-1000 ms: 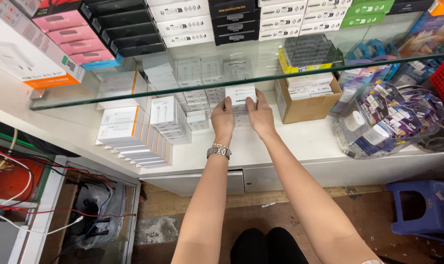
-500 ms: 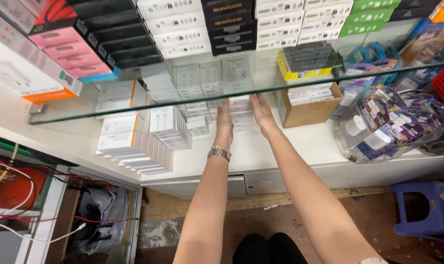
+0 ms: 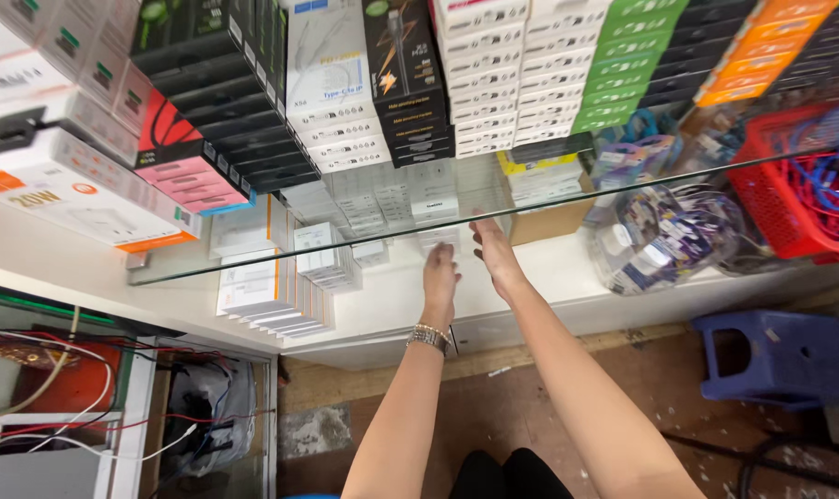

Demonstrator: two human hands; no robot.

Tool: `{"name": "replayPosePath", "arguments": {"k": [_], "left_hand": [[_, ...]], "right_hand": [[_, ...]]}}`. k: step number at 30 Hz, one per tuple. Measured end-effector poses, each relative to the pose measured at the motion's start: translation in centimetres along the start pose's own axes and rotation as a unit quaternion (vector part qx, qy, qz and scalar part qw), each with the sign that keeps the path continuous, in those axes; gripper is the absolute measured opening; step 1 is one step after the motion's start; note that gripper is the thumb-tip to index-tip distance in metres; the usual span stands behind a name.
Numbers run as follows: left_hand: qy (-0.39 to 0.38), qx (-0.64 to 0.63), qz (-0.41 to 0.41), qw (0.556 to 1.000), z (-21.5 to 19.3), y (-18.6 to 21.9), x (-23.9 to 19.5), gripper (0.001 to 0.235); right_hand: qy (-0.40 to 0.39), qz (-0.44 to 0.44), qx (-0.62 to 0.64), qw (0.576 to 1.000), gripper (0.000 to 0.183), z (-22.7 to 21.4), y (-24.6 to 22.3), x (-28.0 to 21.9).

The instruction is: The person wipes the surfaces of several small electronics boxes with a dark cloth, then places them on a glass shelf. The person handles Samsung earphone boxes and Vivo phone boxes, wiping each one individually before stacking them.

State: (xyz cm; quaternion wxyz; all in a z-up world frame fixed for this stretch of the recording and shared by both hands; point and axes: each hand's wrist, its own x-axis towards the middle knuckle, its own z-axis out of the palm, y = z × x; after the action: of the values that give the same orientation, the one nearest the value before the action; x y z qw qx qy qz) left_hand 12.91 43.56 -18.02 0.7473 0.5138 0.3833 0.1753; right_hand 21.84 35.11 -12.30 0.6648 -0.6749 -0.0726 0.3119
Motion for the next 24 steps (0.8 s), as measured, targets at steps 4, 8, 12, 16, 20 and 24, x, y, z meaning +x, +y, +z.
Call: {"name": "replayPosePath", "arguments": {"k": [4,8,12,16,20,24], "left_hand": [[-0.076,0.024,0.025,0.997,2.1,1.5,-6.2,0.043],[-0.110,0.041,0.050,0.992,4.1,4.1,-12.2,0.036],[-0.118,0.071,0.046,0.989,7.0,6.2,-16.9,0.033],[-0.181,0.062,0.040,0.981,11.4,6.8,-20.6,0.031],[-0.221,0.061,0.050,0.972,16.0,5.6,-24.1,0.030],[-0.250,0.052,0.058,0.965,20.7,3.3,-28.3,0.027]], "right_hand": [[-0.011,-0.047,-0.022,0.999,0.049,-2.4,-2.3,-6.1],[0.001,-0.083,-0.020,0.996,0.037,-4.8,-4.6,-11.5],[0.057,-0.072,-0.016,0.996,0.033,-8.1,-5.5,-16.3],[0.116,-0.091,0.002,0.989,0.031,-12.5,-6.4,-20.2],[0.165,-0.110,0.013,0.980,0.029,-17.2,-7.2,-24.7],[0.200,-0.121,0.017,0.972,0.030,-22.1,-8.1,-29.6]]}}
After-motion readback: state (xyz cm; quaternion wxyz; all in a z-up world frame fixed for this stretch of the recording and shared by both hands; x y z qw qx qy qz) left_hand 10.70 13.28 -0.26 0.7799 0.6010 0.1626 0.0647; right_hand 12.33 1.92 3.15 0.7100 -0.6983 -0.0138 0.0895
